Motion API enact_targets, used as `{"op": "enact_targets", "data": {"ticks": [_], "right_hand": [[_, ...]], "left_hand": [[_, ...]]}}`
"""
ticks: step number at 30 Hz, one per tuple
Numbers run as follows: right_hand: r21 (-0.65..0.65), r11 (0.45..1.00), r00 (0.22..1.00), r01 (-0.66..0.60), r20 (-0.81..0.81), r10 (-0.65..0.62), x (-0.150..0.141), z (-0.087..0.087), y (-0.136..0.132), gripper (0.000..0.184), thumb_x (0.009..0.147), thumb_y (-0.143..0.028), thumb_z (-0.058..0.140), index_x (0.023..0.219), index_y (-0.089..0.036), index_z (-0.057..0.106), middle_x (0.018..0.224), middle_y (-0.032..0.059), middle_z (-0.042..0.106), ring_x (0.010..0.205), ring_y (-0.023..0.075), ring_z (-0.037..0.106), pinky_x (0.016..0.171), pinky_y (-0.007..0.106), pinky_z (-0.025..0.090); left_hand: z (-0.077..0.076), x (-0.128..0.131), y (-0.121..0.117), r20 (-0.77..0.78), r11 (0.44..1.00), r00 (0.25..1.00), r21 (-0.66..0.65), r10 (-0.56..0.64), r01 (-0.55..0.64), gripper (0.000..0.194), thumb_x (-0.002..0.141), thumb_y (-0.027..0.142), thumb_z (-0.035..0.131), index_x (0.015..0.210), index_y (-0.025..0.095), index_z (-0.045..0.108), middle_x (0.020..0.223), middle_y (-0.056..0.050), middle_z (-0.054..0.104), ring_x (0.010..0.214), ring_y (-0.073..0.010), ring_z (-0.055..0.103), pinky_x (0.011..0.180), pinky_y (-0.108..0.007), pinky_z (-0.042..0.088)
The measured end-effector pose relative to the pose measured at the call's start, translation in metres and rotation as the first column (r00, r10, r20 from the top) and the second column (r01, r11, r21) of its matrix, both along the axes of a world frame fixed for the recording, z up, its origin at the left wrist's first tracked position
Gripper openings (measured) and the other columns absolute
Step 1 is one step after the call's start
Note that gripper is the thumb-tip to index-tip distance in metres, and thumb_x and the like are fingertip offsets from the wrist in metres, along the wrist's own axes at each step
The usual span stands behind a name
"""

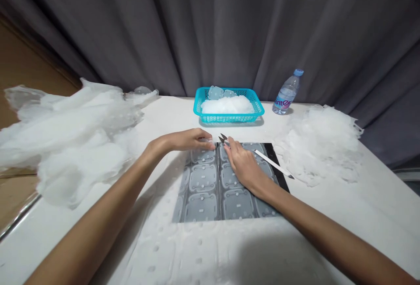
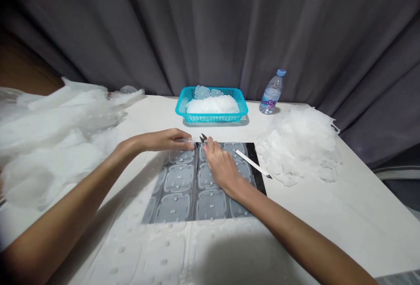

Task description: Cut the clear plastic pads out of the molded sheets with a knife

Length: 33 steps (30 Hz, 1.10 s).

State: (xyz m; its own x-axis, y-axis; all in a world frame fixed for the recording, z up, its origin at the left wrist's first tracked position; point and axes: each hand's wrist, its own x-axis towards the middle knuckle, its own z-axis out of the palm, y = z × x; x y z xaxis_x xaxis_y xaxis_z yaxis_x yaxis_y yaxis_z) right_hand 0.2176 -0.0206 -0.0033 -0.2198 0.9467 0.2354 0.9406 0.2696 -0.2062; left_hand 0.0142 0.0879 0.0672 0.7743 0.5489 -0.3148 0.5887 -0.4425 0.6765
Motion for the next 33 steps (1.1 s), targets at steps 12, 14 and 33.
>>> {"op": "enact_targets", "data": {"ticks": [12,14,33], "right_hand": [[-0.136,0.96,0.966,-0.246,-0.115,0.231,0.022,0.046,-0.033,0.032,0.107,-0.017,0.038,0.134,-0.013,0.055,0.117,0.0161,0.071,0.102,0.0267,0.068,0.083,0.038,0.052],[-0.154,0.958,0.966,-0.241,-0.133,0.222,0.02,0.046,-0.032,0.033,0.107,-0.017,0.039,0.136,-0.014,0.053,0.116,0.0168,0.071,0.102,0.0286,0.068,0.083,0.04,0.052],[-0.212,0.927,0.934,-0.309,-0.254,0.253,0.029,0.054,-0.014,0.022,0.109,-0.03,0.044,0.103,-0.018,0.061,0.099,0.0092,0.07,0.092,0.0229,0.064,0.076,0.032,0.038]], "left_hand": [[0.004,0.0,-0.001,0.006,0.999,1.0,-0.05,0.008,-0.008,0.042,0.092,0.054,0.062,0.071,0.018,0.063,0.064,0.001,0.061,0.062,-0.0143,0.053,0.06,-0.025,0.038],[0.006,0.001,-0.002,-0.015,0.999,1.0,-0.034,0.004,-0.005,0.042,0.092,0.053,0.061,0.07,0.017,0.062,0.063,0.001,0.061,0.062,-0.0141,0.053,0.061,-0.025,0.038],[0.018,0.01,-0.014,-0.085,0.996,0.996,0.093,-0.003,0.011,0.027,0.095,0.043,0.058,0.081,0.019,0.061,0.07,-0.002,0.072,0.068,-0.0176,0.066,0.063,-0.025,0.044]]}}
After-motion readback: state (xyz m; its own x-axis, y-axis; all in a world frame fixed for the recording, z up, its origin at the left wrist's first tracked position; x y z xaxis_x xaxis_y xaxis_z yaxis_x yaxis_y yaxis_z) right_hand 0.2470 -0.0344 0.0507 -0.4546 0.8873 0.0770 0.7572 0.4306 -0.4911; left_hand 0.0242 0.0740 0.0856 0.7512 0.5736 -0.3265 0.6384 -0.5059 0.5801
